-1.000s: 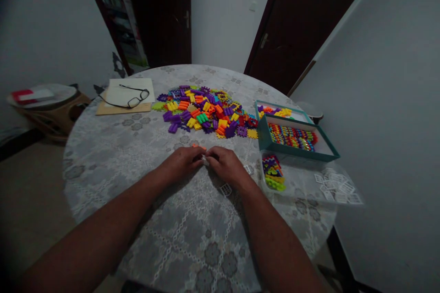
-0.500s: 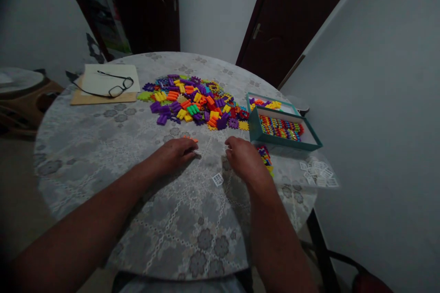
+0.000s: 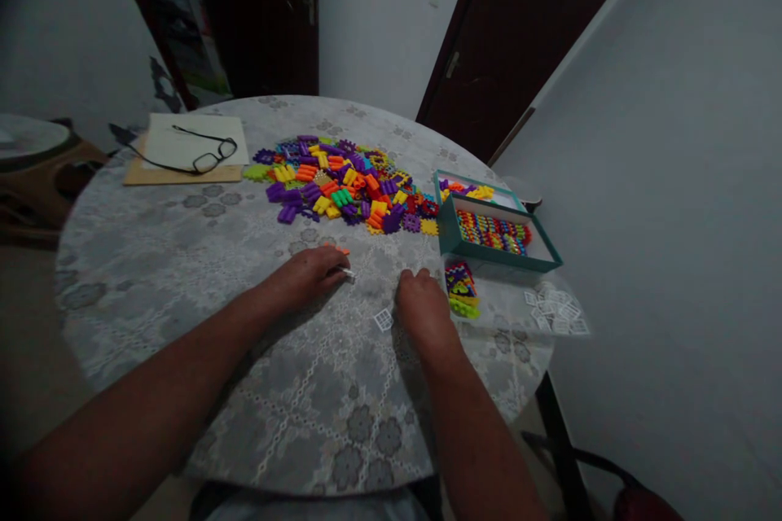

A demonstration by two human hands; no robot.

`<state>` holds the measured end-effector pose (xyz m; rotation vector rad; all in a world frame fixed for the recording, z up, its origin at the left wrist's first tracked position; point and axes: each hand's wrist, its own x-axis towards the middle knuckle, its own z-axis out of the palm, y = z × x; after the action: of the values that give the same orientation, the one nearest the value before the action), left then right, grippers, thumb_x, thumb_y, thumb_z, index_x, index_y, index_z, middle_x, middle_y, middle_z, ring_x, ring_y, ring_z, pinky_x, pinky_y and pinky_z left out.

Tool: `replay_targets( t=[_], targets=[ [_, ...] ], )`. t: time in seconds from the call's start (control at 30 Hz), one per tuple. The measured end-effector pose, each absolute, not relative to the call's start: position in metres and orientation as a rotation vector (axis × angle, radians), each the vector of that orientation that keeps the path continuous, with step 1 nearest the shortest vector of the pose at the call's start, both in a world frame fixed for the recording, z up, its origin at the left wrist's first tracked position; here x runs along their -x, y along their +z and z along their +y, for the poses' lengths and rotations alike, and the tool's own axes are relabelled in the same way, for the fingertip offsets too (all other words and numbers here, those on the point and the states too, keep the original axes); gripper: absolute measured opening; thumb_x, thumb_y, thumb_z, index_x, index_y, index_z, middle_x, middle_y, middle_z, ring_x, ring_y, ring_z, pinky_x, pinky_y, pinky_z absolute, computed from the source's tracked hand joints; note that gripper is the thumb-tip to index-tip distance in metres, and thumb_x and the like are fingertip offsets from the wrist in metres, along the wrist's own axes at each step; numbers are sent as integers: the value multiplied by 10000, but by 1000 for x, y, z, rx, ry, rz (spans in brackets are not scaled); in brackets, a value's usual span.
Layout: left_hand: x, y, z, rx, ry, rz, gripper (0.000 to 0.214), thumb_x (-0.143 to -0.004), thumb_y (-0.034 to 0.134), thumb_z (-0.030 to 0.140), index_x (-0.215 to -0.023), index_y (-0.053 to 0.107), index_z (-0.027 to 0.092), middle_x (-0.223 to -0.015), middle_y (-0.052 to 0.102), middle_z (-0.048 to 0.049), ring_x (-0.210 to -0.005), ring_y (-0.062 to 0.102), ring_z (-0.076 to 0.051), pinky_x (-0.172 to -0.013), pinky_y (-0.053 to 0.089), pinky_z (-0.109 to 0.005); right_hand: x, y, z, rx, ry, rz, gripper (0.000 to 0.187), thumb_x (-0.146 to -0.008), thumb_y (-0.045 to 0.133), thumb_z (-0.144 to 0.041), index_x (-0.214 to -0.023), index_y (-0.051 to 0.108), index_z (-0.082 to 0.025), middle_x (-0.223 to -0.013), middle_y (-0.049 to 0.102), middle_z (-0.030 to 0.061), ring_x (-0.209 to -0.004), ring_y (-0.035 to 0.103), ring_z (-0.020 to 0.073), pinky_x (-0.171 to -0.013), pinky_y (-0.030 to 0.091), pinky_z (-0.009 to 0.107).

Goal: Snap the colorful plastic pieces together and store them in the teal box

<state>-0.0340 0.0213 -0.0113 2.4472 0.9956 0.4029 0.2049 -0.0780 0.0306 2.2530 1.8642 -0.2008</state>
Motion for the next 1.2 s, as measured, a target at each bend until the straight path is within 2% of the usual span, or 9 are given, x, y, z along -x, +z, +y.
replay_targets(
  t=[0.23,0.37,0.43,0.57,0.8,0.93,1.03,1.13,1.2],
  targets=[
    [33,-7,18,-2471,349,954,137,-1050,659,231,-1150,753,222,-1163,811,-95,-1087,729,-260,-984,526,-380,-207,13,-67,-2346,-500,2236,337,-1000,630,-122,-1320,724,-170,-1195,760,130,-1124,721,252,-986,501,315],
    [33,-9,17,-2472,366,915,121,-1052,667,225,-1136,753,237,-1165,815,-86,-1087,727,-257,-981,528,-385,-207,19,-74,-2437,-286,2137,293,-1026,652,-185,-1310,712,-148,-1285,703,197,-1129,714,283,-966,500,340],
    [33,-11,17,-2465,379,916,113,-1052,672,228,-1126,757,235,-1139,814,-87,-1056,729,-256,-956,533,-384,-207,22,-78,-2421,-200,1999,274,-1045,649,-232,-1286,703,-115,-1255,703,237,-1102,719,315,-929,497,362],
    [34,-12,17,-2470,381,908,109,-1061,666,242,-1118,757,228,-1121,815,-92,-1032,728,-256,-933,535,-384,-210,22,-80,-2346,-272,1919,263,-1056,615,-216,-1276,679,-88,-1196,738,253,-1090,723,327,-891,476,362],
    [33,-7,17,-2468,348,898,132,-1066,654,249,-1147,756,225,-1175,817,-110,-1110,733,-274,-996,537,-413,-216,9,-71,-2376,-465,2167,193,-976,645,-185,-1166,678,-180,-1170,725,129,-1088,691,262,-918,456,315],
    [32,-5,16,-2470,314,920,154,-1071,647,261,-1171,758,221,-1199,818,-117,-1116,732,-284,-994,538,-424,-221,0,-71,-2442,-501,2279,208,-923,663,-170,-1127,668,-209,-1208,680,107,-1085,667,237,-931,458,302],
    [31,-6,15,-2460,315,927,160,-1063,644,253,-1174,758,240,-1189,820,-105,-1105,726,-276,-992,538,-421,-223,-2,-69,-2467,-605,2363,235,-883,658,-134,-1102,665,-218,-1120,699,73,-1044,659,227,-906,458,298],
    [32,-7,15,-2457,316,934,164,-1061,643,267,-1175,759,249,-1185,821,-102,-1104,725,-272,-1002,542,-421,-218,-1,-66,-2480,-765,2449,165,-911,623,-145,-1045,681,-223,-980,717,29,-929,656,207,-843,456,292],
    [32,-7,14,-2463,323,929,176,-1064,638,276,-1186,761,249,-1193,820,-103,-1118,727,-274,-1011,547,-423,-209,1,-63,-2482,-774,2546,112,-953,610,-170,-1003,698,-219,-971,730,34,-927,662,206,-855,466,298]
  ],
)
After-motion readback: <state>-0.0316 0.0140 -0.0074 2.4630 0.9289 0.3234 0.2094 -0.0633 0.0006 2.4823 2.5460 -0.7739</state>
